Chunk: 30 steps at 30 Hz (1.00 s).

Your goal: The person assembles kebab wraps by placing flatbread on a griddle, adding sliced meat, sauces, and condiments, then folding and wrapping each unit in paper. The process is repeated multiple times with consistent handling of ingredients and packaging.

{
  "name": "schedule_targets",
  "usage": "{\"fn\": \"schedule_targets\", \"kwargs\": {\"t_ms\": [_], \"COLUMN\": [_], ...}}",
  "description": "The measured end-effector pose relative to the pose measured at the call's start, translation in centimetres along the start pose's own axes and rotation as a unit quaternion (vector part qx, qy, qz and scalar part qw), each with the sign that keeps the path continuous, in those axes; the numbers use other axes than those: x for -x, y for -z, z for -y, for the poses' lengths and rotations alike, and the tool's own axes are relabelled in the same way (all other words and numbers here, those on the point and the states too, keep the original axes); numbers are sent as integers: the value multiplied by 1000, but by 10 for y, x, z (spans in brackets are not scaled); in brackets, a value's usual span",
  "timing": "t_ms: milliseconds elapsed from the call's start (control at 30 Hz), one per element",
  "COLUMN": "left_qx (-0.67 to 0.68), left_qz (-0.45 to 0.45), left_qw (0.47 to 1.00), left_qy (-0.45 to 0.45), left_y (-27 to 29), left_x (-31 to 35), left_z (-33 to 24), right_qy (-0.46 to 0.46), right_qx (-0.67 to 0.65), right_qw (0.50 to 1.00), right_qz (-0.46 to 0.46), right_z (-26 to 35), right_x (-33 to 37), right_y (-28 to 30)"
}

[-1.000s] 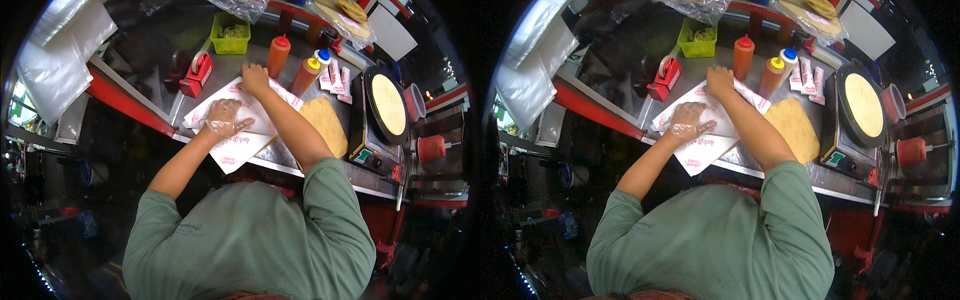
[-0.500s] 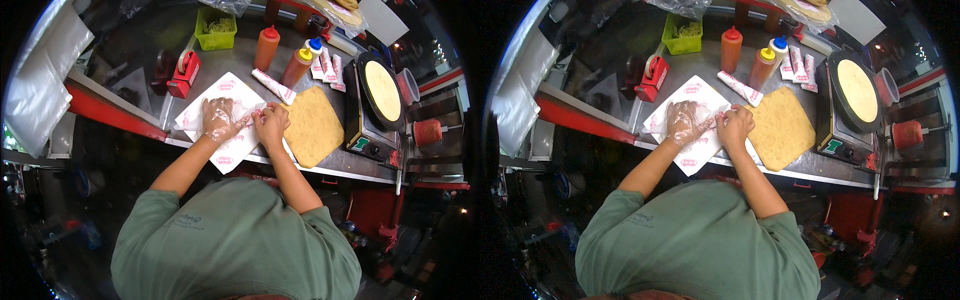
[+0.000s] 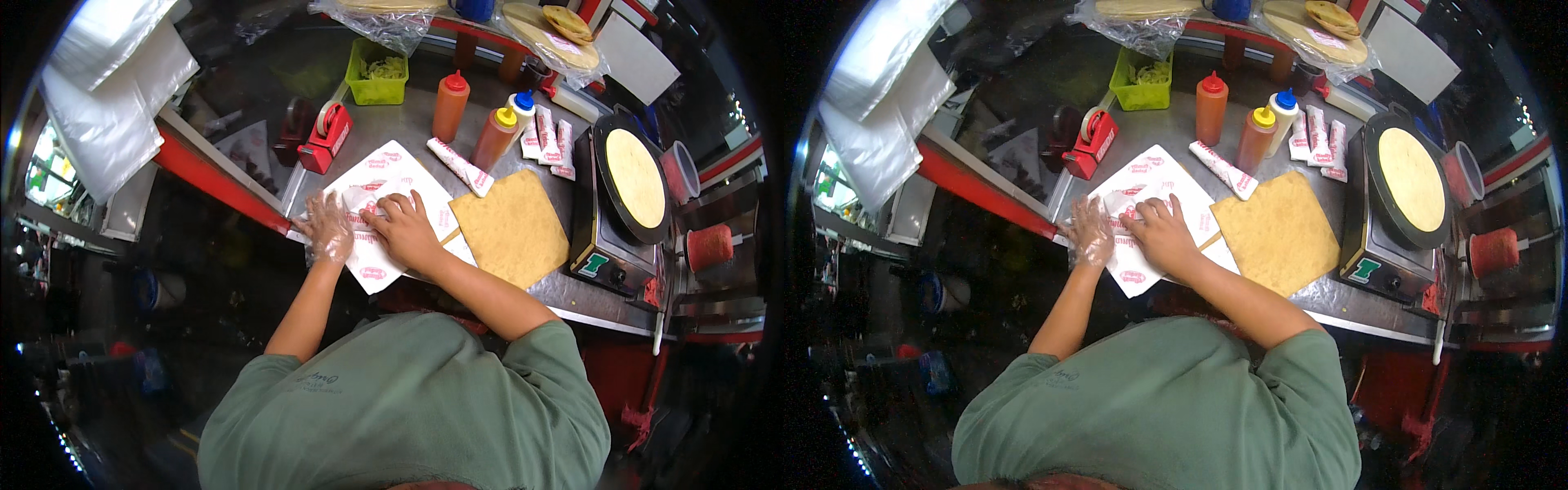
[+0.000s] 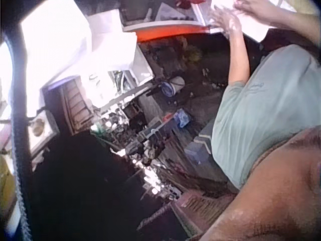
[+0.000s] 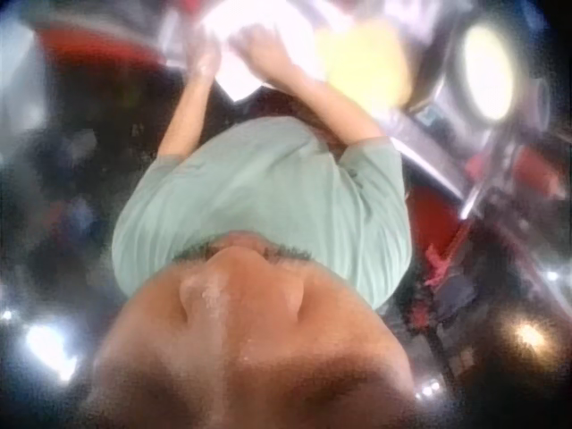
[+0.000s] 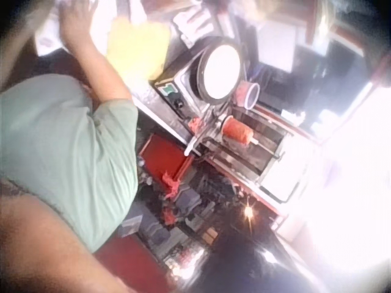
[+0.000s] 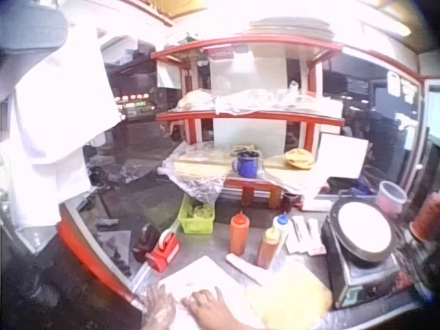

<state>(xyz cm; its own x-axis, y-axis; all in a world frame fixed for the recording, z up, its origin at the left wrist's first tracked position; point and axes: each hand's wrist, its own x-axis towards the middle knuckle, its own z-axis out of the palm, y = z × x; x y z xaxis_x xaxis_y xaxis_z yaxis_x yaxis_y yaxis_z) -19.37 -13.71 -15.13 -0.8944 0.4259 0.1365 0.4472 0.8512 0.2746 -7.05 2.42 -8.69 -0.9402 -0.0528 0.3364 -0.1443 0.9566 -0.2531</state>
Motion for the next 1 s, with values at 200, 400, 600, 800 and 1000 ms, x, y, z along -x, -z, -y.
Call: {"fn": "schedule_targets", "kwargs": {"t_ms": [200, 400, 600, 800, 1000], "left_qx": [21, 51, 218, 247, 239], "left_qz": [-133, -74, -179, -129, -9], "left_qw": [983, 984, 959, 903, 920], "left_qy": [124, 151, -27, -327, -312], "left_y": [1, 24, 8, 10, 33], "left_x": [-3, 22, 6, -2, -21], "left_z": [-8, -6, -13, -2, -6], "right_qy": [85, 70, 110, 85, -121], "right_qx": [6, 32, 122, 71, -125], "right_qw": [996, 996, 986, 994, 954], "right_qz": [16, 52, 16, 11, -243], "right_z": [-11, -10, -2, 3, -41], "right_x": [-15, -16, -21, -2, -9], "right_y": [-6, -4, 9, -7, -17]}}
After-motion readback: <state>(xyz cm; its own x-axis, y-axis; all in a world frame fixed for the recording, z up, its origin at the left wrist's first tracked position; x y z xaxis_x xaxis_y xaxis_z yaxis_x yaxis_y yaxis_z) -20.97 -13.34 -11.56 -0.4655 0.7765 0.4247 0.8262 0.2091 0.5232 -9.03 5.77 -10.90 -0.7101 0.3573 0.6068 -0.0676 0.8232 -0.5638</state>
